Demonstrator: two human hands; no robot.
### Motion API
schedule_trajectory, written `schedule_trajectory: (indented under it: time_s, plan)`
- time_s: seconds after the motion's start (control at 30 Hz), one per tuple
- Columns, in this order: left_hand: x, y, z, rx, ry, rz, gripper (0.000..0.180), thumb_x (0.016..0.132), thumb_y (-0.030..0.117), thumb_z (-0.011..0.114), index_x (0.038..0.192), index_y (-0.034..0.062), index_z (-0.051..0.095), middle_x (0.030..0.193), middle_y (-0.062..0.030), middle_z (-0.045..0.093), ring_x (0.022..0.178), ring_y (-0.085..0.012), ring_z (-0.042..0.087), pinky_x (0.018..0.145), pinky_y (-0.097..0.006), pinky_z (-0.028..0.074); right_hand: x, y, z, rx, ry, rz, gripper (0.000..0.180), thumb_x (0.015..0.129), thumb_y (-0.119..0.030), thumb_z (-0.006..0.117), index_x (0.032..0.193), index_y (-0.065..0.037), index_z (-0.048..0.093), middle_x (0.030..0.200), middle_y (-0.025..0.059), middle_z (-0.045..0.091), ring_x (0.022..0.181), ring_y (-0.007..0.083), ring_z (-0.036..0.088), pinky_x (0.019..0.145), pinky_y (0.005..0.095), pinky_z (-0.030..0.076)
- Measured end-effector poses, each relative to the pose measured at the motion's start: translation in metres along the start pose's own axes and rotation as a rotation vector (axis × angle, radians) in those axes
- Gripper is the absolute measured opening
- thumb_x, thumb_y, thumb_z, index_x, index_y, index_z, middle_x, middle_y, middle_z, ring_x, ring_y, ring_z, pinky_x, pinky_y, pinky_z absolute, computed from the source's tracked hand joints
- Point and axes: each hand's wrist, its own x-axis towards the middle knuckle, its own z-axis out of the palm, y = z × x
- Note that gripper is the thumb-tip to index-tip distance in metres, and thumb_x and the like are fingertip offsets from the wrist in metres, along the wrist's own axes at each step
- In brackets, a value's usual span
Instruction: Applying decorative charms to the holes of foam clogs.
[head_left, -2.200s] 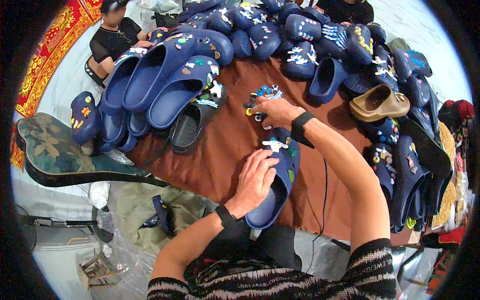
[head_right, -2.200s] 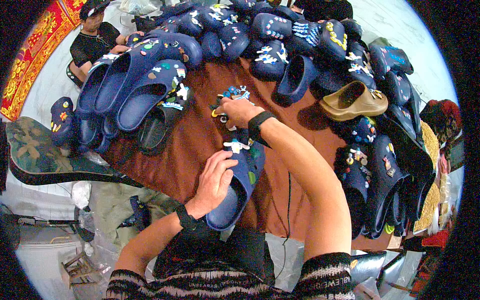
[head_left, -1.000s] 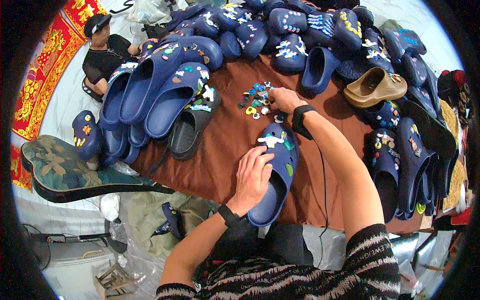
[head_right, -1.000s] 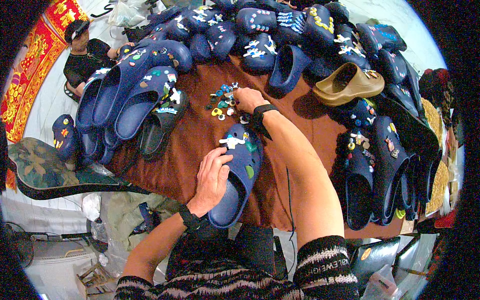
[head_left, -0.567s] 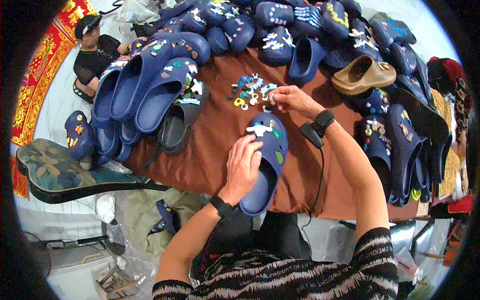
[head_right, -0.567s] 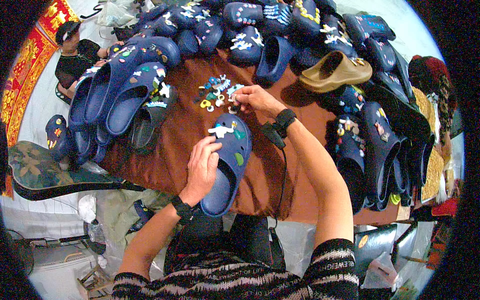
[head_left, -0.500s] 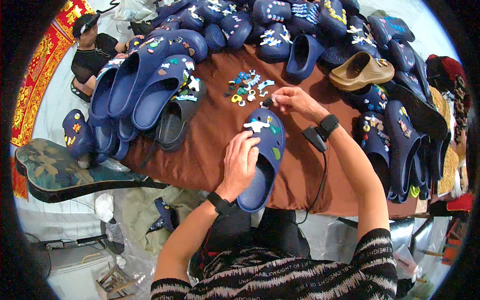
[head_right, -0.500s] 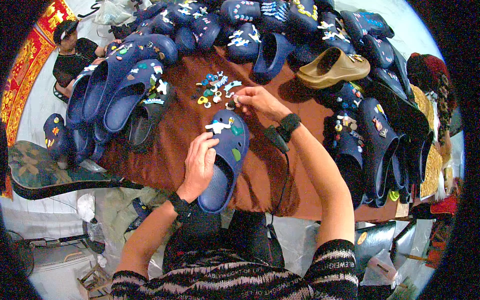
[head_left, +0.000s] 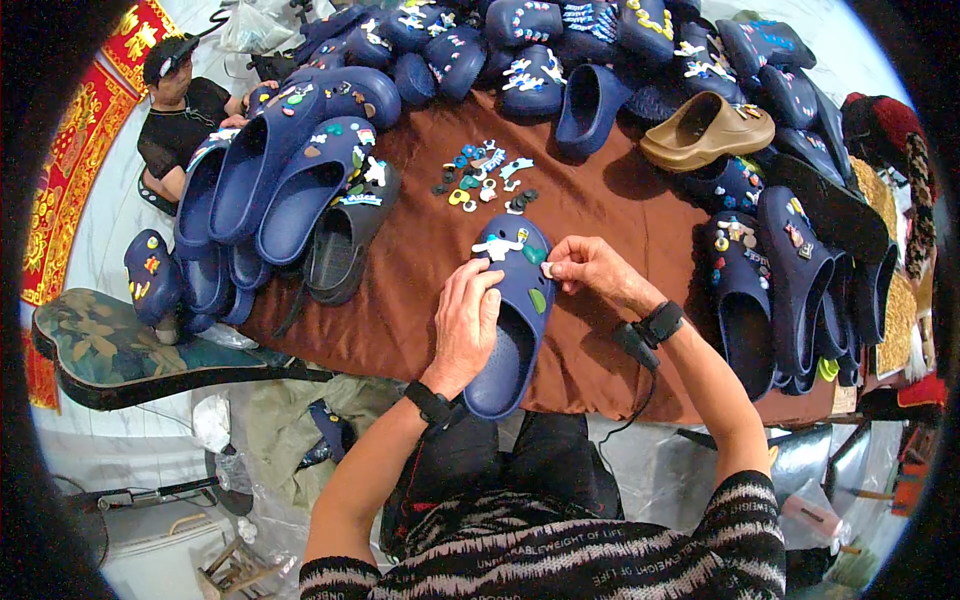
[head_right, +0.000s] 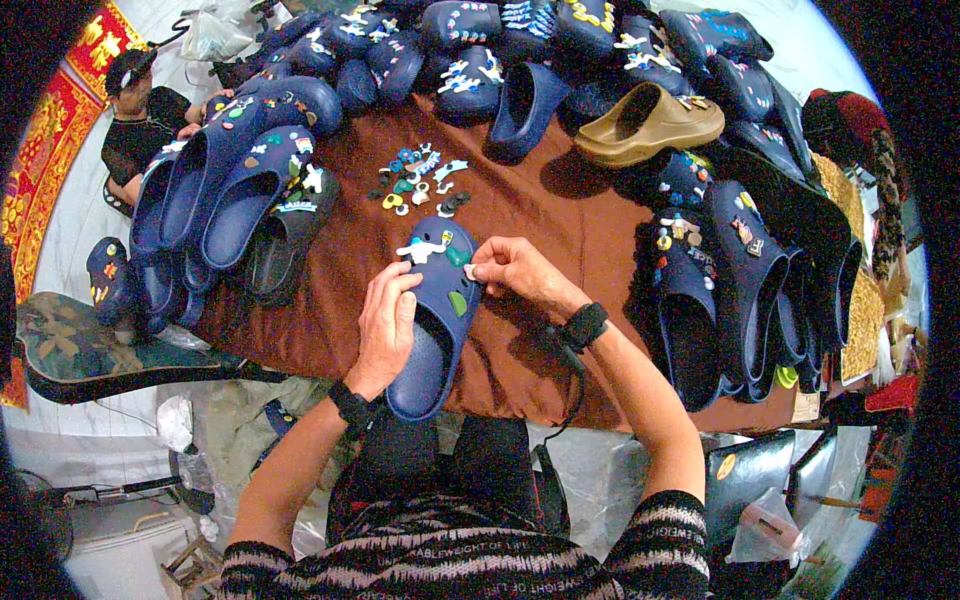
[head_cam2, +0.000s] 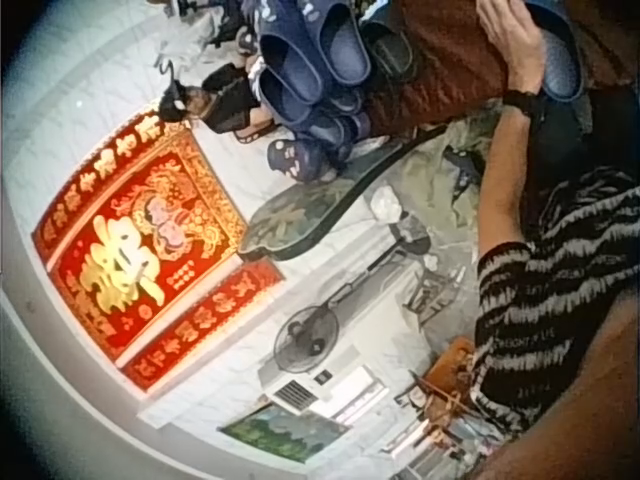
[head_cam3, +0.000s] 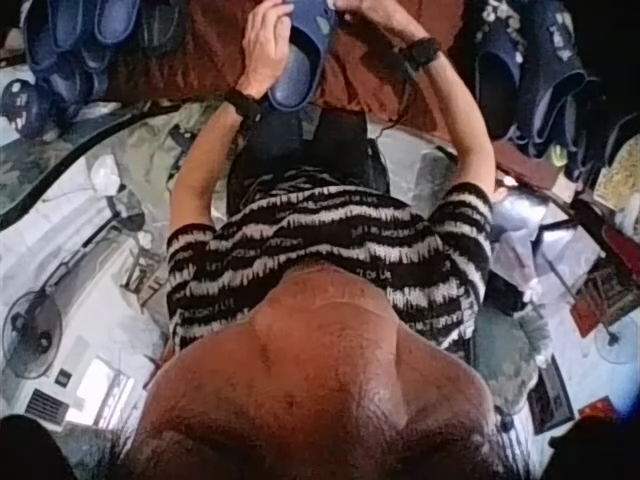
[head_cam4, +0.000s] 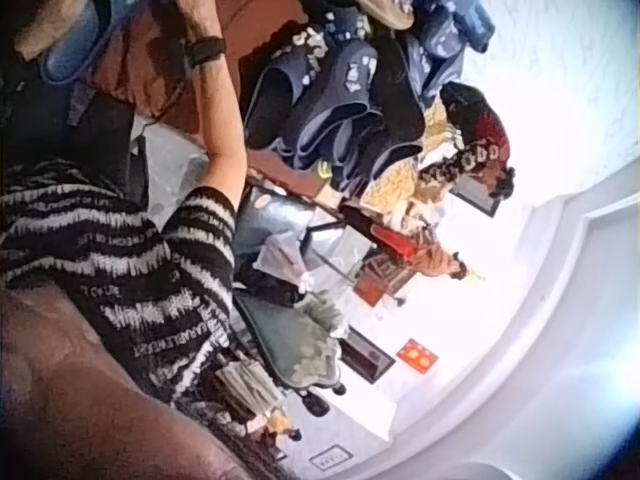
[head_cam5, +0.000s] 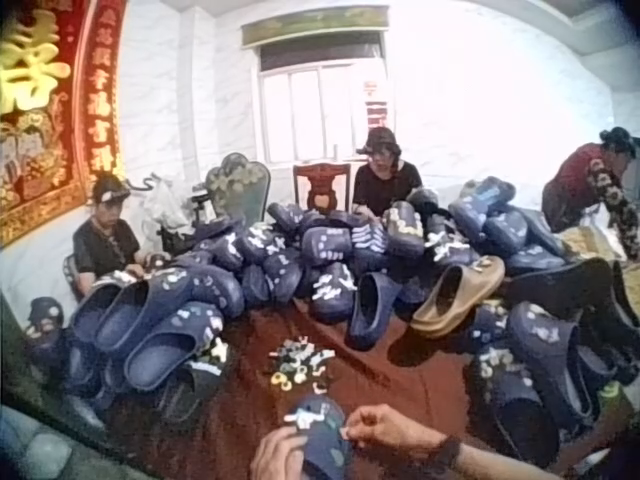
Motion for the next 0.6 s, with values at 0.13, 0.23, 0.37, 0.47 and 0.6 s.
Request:
schedule_trajectory:
  time_s: [0.13, 0.23, 0.37, 0.47, 0.6]
  plan:
    - [0.001, 0.001, -0.001, -0.003, -0.012, -0.013, 0.024, 0.102, 0.018, 0.047, 0.113, 0.0026, 0.061, 0.128, -0.0183, 0.057, 0.122, -0.0372, 0.053, 0.105, -0.045, 0.041, -0.003, 0.002, 0.004, -0.037, -0.052, 0.011, 0.016, 0.091, -0.019, 0.073, 0.094, -0.004, 0.066, 0.082, -0.0026, 0.063, 0.07, 0.0065, 0.054, 0.066, 0.0216, 0.046]
    - [0.001, 0.001, -0.003, 0.007, -0.015, -0.017, 0.025, 0.102, 0.018, 0.046, 0.114, 0.0024, 0.061, 0.128, -0.0183, 0.057, 0.122, -0.037, 0.053, 0.105, -0.045, 0.04, -0.001, -0.003, 0.011, -0.06, -0.03, -0.006, 0.018, 0.09, -0.021, 0.074, 0.09, -0.006, 0.064, 0.081, -0.003, 0.062, 0.069, 0.0063, 0.054, 0.065, 0.0208, 0.045]
    - [0.002, 0.003, -0.001, -0.002, -0.013, -0.014, 0.024, 0.101, 0.018, 0.047, 0.113, 0.0024, 0.061, 0.127, -0.0185, 0.057, 0.121, -0.0376, 0.052, 0.104, -0.046, 0.041, 0.003, -0.009, 0.003, -0.051, -0.069, 0.128, 0.023, 0.089, -0.023, 0.075, 0.082, -0.007, 0.062, 0.069, -0.0027, 0.06, 0.061, 0.0079, 0.056, 0.054, 0.0224, 0.045]
    - [0.002, 0.001, -0.001, -0.009, -0.008, -0.016, 0.024, 0.1, 0.017, 0.049, 0.113, 0.0022, 0.061, 0.126, -0.019, 0.057, 0.12, -0.0383, 0.052, 0.103, -0.047, 0.041, 0.011, -0.018, -0.001, -0.121, -0.148, 0.273, 0.027, 0.087, -0.028, 0.077, 0.077, -0.008, 0.062, 0.067, -0.0019, 0.06, 0.056, 0.0091, 0.057, 0.05, 0.0233, 0.045]
    - [0.001, 0.002, 0.0, 0.0, -0.016, -0.017, 0.024, 0.099, 0.017, 0.049, 0.114, 0.002, 0.061, 0.128, -0.0193, 0.055, 0.121, -0.0382, 0.051, 0.103, -0.047, 0.041, 0.023, -0.033, 0.002, -0.327, -0.158, 0.418, 0.036, 0.083, -0.036, 0.08, 0.072, -0.006, 0.063, 0.065, 0.0009, 0.062, 0.051, 0.0107, 0.057, 0.044, 0.0246, 0.044]
